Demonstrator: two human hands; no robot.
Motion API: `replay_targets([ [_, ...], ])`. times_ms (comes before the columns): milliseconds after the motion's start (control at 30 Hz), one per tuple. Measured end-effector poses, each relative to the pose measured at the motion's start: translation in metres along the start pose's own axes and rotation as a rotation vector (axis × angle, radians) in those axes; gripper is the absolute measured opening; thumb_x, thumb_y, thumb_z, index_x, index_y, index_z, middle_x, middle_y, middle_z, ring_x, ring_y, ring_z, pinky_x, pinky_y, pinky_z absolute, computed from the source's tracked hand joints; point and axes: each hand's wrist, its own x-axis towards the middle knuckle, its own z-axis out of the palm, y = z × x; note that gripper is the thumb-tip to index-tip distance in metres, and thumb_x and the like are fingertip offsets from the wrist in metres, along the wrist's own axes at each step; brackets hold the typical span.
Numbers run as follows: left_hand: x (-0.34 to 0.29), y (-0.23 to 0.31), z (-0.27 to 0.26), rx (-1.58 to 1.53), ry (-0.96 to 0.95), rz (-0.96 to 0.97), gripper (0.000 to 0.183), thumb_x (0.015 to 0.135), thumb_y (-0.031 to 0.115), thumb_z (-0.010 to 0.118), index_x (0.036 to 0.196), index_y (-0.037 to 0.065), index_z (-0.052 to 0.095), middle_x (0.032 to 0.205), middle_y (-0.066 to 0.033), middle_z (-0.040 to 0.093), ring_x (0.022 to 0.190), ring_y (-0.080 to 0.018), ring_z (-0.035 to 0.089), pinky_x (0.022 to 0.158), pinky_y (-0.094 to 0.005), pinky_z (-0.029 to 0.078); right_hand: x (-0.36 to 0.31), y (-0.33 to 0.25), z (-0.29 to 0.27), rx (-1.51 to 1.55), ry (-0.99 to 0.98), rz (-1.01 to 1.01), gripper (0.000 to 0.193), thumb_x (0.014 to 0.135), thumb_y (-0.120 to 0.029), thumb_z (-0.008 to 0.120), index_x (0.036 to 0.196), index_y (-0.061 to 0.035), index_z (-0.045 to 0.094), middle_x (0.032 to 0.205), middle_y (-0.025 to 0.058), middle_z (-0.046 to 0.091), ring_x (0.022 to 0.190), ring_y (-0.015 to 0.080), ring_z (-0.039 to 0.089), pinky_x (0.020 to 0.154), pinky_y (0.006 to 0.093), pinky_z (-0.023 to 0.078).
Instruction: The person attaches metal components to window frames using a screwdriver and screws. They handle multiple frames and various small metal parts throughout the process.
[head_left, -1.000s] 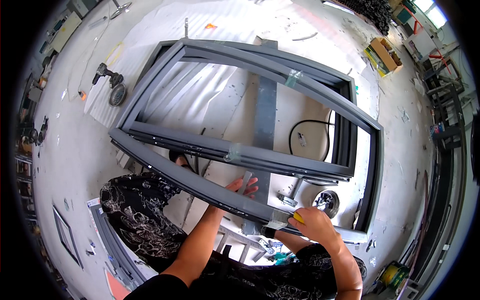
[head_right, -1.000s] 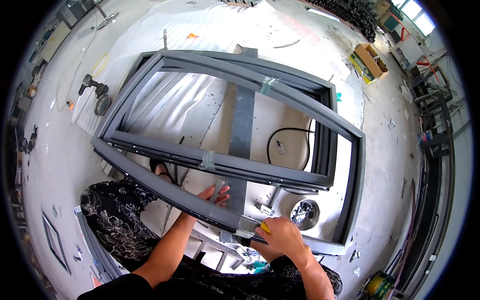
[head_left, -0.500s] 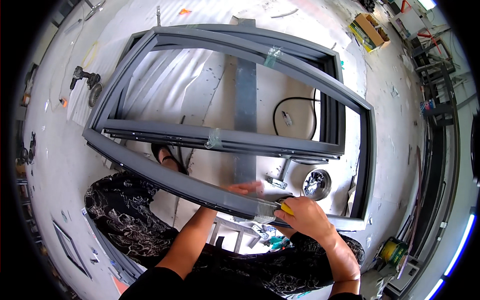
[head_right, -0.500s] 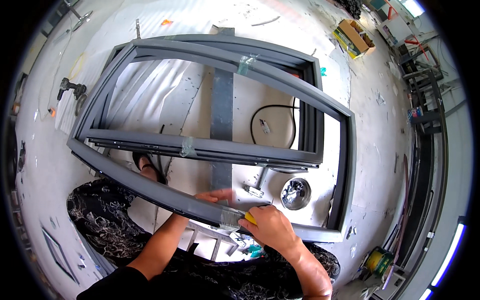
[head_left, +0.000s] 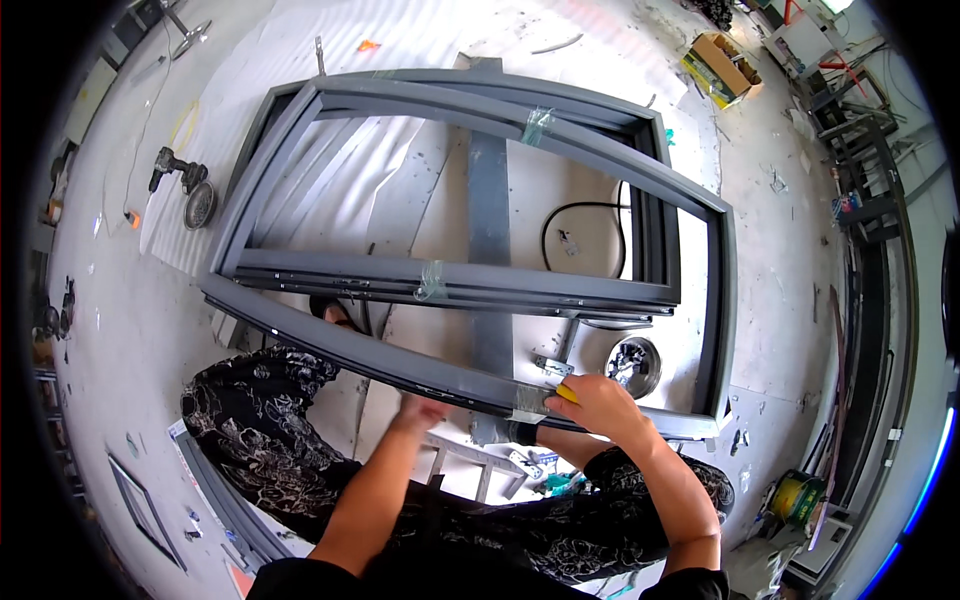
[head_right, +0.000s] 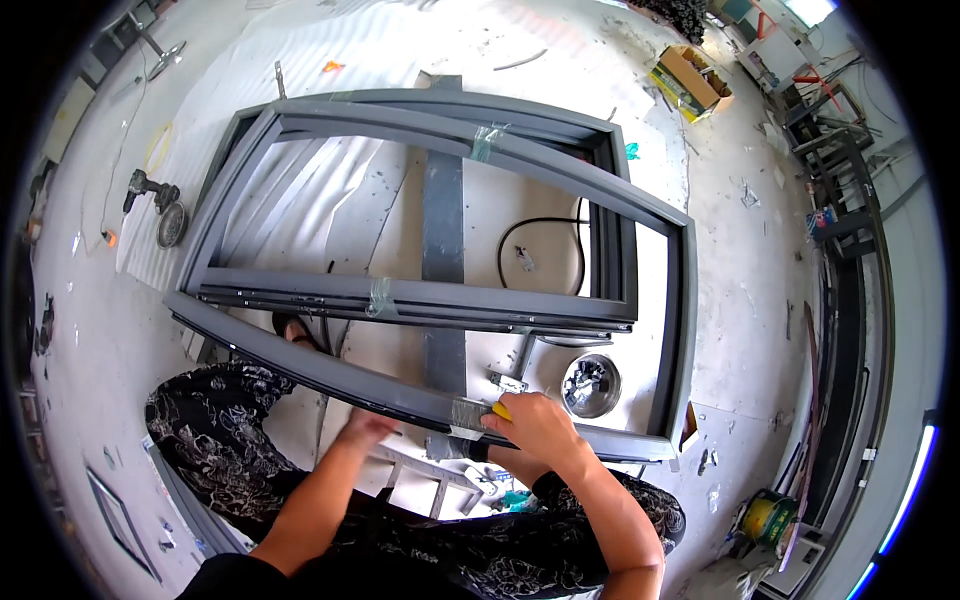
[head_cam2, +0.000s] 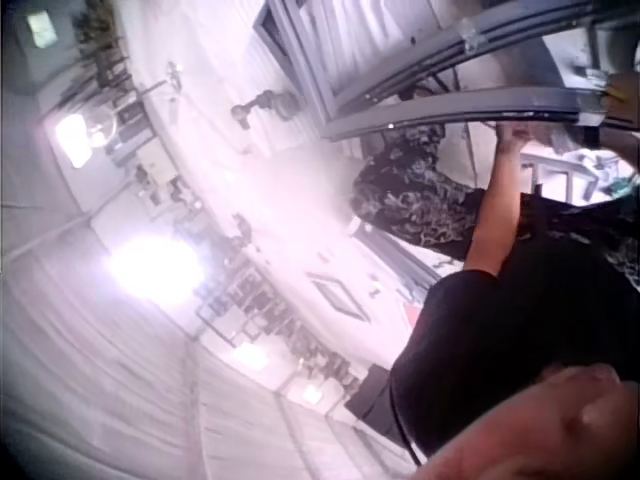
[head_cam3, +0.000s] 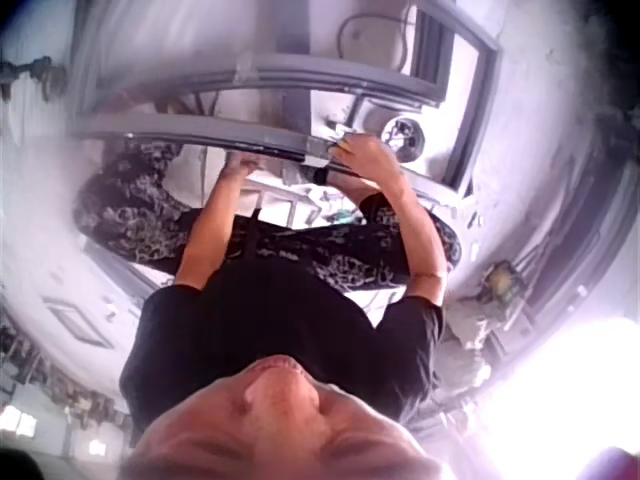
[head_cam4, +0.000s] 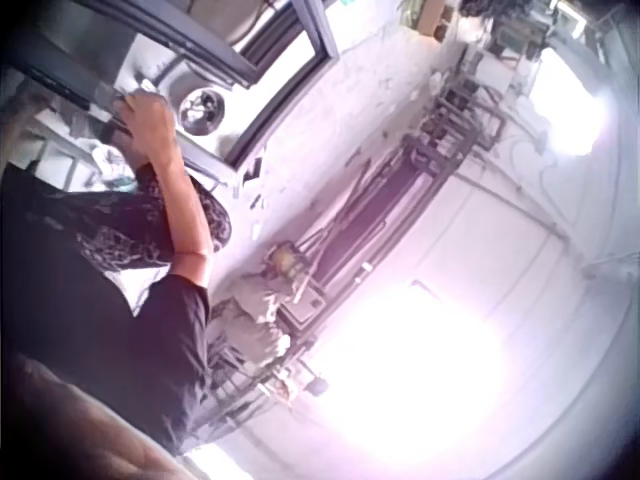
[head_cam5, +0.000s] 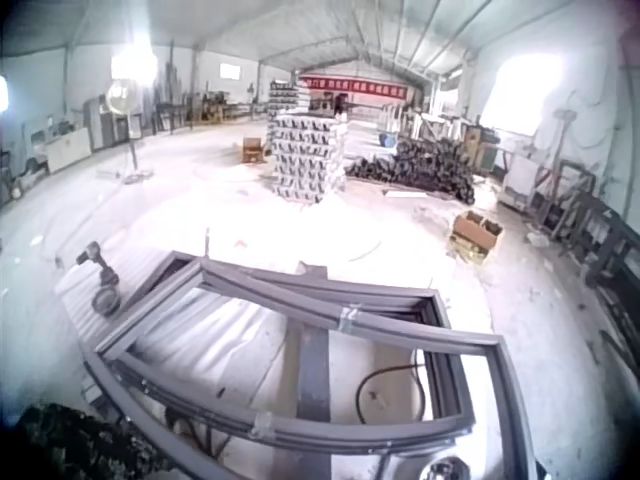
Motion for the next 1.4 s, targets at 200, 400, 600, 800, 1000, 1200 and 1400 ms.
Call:
replay_targets([
  [200,-0.057,0.089,0.047,0.008,0.732,0.095,0.018,0.089,0.029,0.05,0.075,0.018,0.055,0.06,0.0056,0.053,0.048,-0.0085,0.047,0.048,-0.0249,0.033,0.013,0.042,0.027,-0.087,-0.133,0.099,0.046,0.085,-0.049,0.06,0.086,-0.0033,0.064,0.08,0.0192,0.066,0.079,0.0393,0.063,0.07,0.0464,0.05],
  [400,-0.132,0.111,0.099,0.324,0.51,0.302,0.021,0.084,0.029,0.06,0.092,0.01,0.058,0.083,-0.002,0.062,0.076,-0.0168,0.06,0.068,-0.0329,0.048,0.001,0.017,0.005,-0.059,-0.088,0.128,0.044,0.082,-0.048,0.064,0.087,-0.0041,0.064,0.081,0.0197,0.065,0.08,0.0403,0.062,0.069,0.0472,0.049],
  [600,-0.187,0.276,0.183,0.893,0.415,0.968,0.014,0.083,0.027,0.059,0.09,0.014,0.059,0.087,0.0023,0.061,0.082,-0.0088,0.058,0.071,-0.027,0.043,0.019,0.05,0.053,-0.069,-0.205,0.153,0.051,0.08,-0.05,0.064,0.096,-0.0011,0.064,0.089,0.0229,0.066,0.088,0.0418,0.062,0.076,0.0456,0.049],
  [800,-0.098,0.426,0.135,1.521,0.667,0.967,0.032,0.084,0.031,0.058,0.094,0.001,0.061,0.095,-0.0123,0.065,0.093,-0.0248,0.06,0.08,-0.0401,0.044,0.026,0.087,0.08,-0.045,-0.258,0.142,0.053,0.081,-0.054,0.061,0.088,-0.0015,0.066,0.087,0.0236,0.065,0.084,0.0431,0.061,0.076,0.0479,0.049],
  [1000,-0.07,0.596,-0.013,1.375,0.794,0.748,0.053,0.087,0.057,0.055,0.108,0.009,0.061,0.1,-0.0039,0.059,0.088,-0.017,0.053,0.075,-0.0339,0.043,0.062,0.059,0.09,-0.066,-0.445,0.098,0.051,0.083,-0.054,0.057,0.1,-0.0062,0.064,0.098,0.0181,0.066,0.094,0.0371,0.062,0.08,0.046,0.048],
  [1200,0.035,0.547,-0.013,1.333,0.692,0.664,0.084,0.089,0.067,0.043,0.136,-0.002,0.045,0.136,-0.0115,0.051,0.125,-0.0229,0.046,0.105,-0.0306,0.032,0.024,0.074,0.083,-0.054,-0.363,0.275,0.044,0.083,-0.049,0.061,0.097,-0.0067,0.064,0.092,0.0164,0.066,0.09,0.0354,0.063,0.08,0.0447,0.049],
  [1400,0.025,0.6,-0.03,1.233,0.614,0.591,0.094,0.084,0.075,0.042,0.136,-0.003,0.044,0.133,-0.011,0.052,0.121,-0.023,0.049,0.103,-0.0304,0.034,0.03,0.069,0.093,-0.036,-0.33,0.266,0.043,0.083,-0.049,0.063,0.095,-0.0075,0.063,0.089,0.0139,0.066,0.089,0.0338,0.064,0.079,0.044,0.05],
])
